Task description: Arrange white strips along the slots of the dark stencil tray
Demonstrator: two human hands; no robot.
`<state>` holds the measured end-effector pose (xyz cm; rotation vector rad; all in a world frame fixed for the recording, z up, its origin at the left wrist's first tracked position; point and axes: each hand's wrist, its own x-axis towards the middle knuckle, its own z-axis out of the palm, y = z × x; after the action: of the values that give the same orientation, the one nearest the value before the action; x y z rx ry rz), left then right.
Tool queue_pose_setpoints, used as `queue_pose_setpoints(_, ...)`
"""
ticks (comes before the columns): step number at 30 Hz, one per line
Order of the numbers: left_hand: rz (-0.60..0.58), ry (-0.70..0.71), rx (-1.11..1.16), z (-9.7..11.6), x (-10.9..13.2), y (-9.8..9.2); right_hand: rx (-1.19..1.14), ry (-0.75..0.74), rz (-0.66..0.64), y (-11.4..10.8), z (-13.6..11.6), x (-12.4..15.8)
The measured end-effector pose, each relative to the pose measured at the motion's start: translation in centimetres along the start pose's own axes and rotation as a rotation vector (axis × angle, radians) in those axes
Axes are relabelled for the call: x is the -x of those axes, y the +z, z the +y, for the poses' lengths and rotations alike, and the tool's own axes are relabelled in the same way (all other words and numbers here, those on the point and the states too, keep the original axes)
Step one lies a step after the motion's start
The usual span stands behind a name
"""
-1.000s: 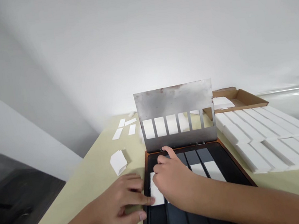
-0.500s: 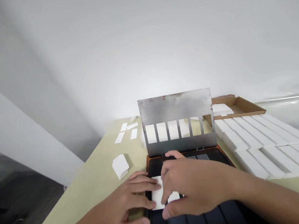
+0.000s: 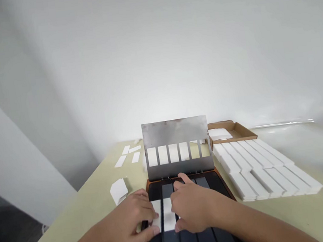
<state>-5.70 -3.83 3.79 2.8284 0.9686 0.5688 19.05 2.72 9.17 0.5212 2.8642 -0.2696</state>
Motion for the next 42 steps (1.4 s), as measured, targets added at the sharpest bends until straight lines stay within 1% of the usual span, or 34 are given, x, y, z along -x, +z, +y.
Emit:
queue_pose_setpoints(3, 0.025, -0.076, 0.013, 0.3, -0.5, 0.5, 0.087, -0.014, -0.005, 0.4, -0.2, -0.3)
queue_pose_setpoints(8, 0.047, -0.073, 0.077, 0.5, -0.4, 1.1, 0.181, -0.046, -0.014, 0.5, 0.0, -0.4)
queue_pose_setpoints(10, 0.049, -0.075, 0.101, 0.3, -0.4, 1.1, 0.175, -0.042, -0.014, 0.4, 0.0, -0.3)
queue_pose_setpoints(14, 0.046, -0.094, 0.130, 0.0, -0.4, 1.2, 0.102, -0.011, 0.079, 0.4, -0.5, -0.1)
queue_pose_setpoints(15, 0.043, -0.098, 0.135, -0.1, -0.4, 1.3, 0.097, 0.002, 0.086, 0.5, -0.7, -0.2)
queue_pose_setpoints(17, 0.034, -0.101, 0.143, -0.2, -0.4, 1.4, 0.115, 0.020, 0.047, 1.0, -1.4, -0.8)
queue_pose_setpoints(20, 0.020, -0.100, 0.157, -0.2, -0.4, 1.4, 0.171, 0.010, -0.035, 2.4, -2.0, -2.4)
queue_pose_setpoints(22, 0.019, -0.097, 0.163, -0.1, -0.5, 1.4, 0.185, -0.018, -0.026, 3.6, -1.9, -3.5)
queue_pose_setpoints(25, 0.036, -0.087, 0.163, -0.1, -0.4, 1.5, 0.171, -0.042, 0.043, 4.5, -1.3, -4.3)
queue_pose_setpoints(27, 0.063, -0.071, 0.153, -0.2, -0.2, 1.7, 0.177, -0.033, 0.070, 4.4, -0.8, -4.3)
queue_pose_setpoints(30, 0.135, -0.019, 0.127, -0.4, 0.1, 1.8, 0.188, -0.024, 0.085, 3.5, -0.2, -3.6)
queue_pose_setpoints(32, 0.181, 0.045, 0.117, -0.2, 0.2, 1.8, 0.185, -0.027, 0.098, 3.0, 0.0, -3.1)
queue_pose_setpoints(34, 0.200, 0.133, 0.124, 0.5, 0.2, 1.8, 0.174, -0.035, 0.105, 2.8, 0.3, -2.8)
queue_pose_setpoints(36, 0.170, 0.218, 0.125, 1.5, 0.0, 2.0, 0.158, -0.048, 0.107, 2.8, 0.5, -2.7)
queue_pose_setpoints(38, 0.116, 0.259, 0.103, 2.4, -0.1, 2.3, 0.145, -0.055, 0.112, 2.8, 0.6, -2.6)
queue_pose_setpoints(40, 0.067, 0.248, 0.075, 2.9, -0.2, 2.7, 0.136, -0.057, 0.119, 2.7, 0.7, -2.6)
queue_pose_setpoints(42, 0.047, 0.217, 0.060, 2.8, -0.1, 2.9, 0.123, -0.060, 0.128, 2.6, 0.7, -2.4)
